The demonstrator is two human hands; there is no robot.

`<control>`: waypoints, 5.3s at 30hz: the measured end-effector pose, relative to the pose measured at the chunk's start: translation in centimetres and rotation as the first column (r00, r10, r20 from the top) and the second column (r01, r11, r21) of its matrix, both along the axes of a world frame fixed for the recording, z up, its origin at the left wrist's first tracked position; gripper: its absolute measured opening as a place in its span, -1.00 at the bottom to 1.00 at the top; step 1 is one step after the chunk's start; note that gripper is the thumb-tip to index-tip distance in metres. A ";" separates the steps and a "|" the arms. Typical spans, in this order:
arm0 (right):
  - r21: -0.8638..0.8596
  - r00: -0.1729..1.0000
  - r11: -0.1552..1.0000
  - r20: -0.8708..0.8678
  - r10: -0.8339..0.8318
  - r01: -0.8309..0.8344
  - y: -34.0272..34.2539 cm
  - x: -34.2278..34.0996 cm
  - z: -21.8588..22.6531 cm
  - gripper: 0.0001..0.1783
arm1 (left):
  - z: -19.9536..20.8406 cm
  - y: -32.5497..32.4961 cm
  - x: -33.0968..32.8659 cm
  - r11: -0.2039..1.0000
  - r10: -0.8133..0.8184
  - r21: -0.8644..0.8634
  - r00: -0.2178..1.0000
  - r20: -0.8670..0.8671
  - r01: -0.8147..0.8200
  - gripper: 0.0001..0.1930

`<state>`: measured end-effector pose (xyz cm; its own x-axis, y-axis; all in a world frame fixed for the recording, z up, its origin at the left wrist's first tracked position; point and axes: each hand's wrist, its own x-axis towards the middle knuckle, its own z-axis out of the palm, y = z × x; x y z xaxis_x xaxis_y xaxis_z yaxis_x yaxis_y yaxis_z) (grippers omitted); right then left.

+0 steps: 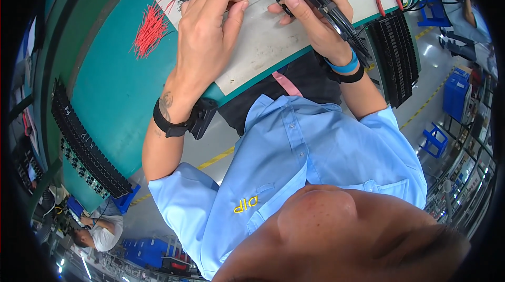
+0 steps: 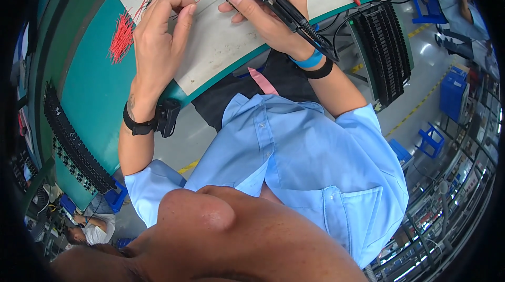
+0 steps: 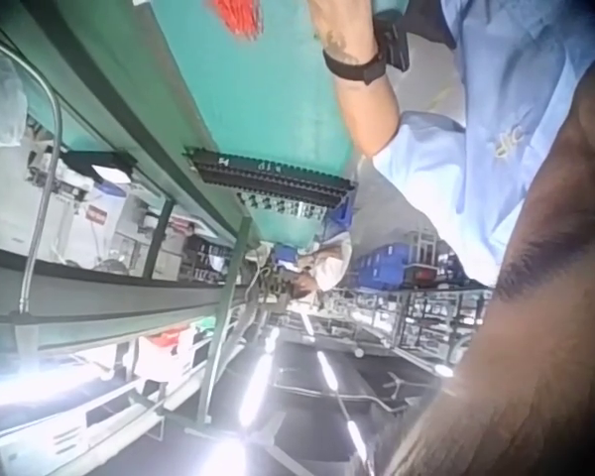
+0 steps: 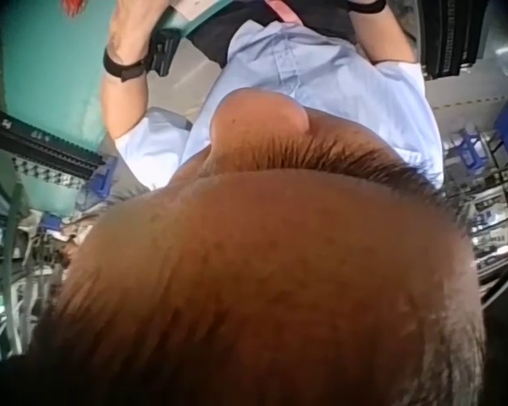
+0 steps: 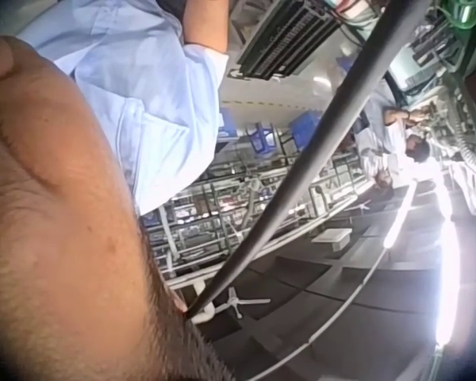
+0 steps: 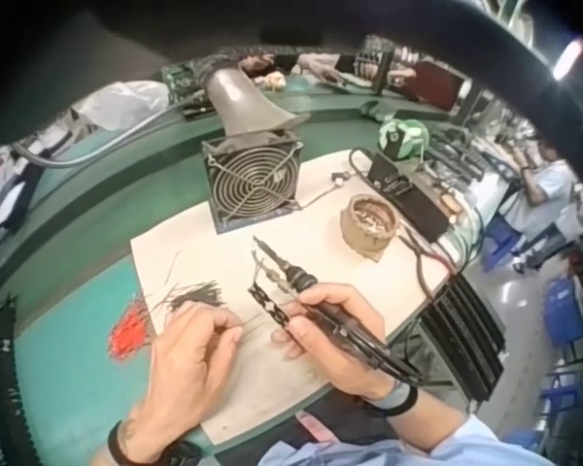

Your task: The person solders wires to small circuit boards using a soldering iron, then picks up a large panel of circuit boards and turns it over by hand.

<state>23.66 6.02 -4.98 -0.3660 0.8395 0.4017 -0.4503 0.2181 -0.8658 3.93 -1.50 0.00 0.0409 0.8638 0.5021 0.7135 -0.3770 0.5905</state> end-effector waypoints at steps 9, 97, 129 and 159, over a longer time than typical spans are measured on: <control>0.248 0.987 0.967 -0.133 0.090 -0.054 1.4 -1.3 -0.3 -0.65 | -0.2 0.0 0.0 1.000 -0.002 -0.014 1.000 0.009 0.002 -0.92; 0.499 0.874 0.858 0.356 -0.331 0.121 -1.0 1.5 1.6 -0.58 | -1.0 0.3 0.4 0.923 0.178 -0.373 0.752 0.635 0.096 -0.68; 0.489 0.904 0.855 0.422 -0.060 -0.171 -2.6 8.6 2.4 -0.62 | -0.5 0.1 -0.4 0.903 0.016 -0.394 0.902 0.431 0.172 -0.69; 0.474 0.907 0.867 0.415 -0.066 -0.154 -2.6 8.8 2.2 -0.57 | -1.0 0.1 -0.1 0.930 0.055 -0.341 0.863 0.502 0.139 -0.70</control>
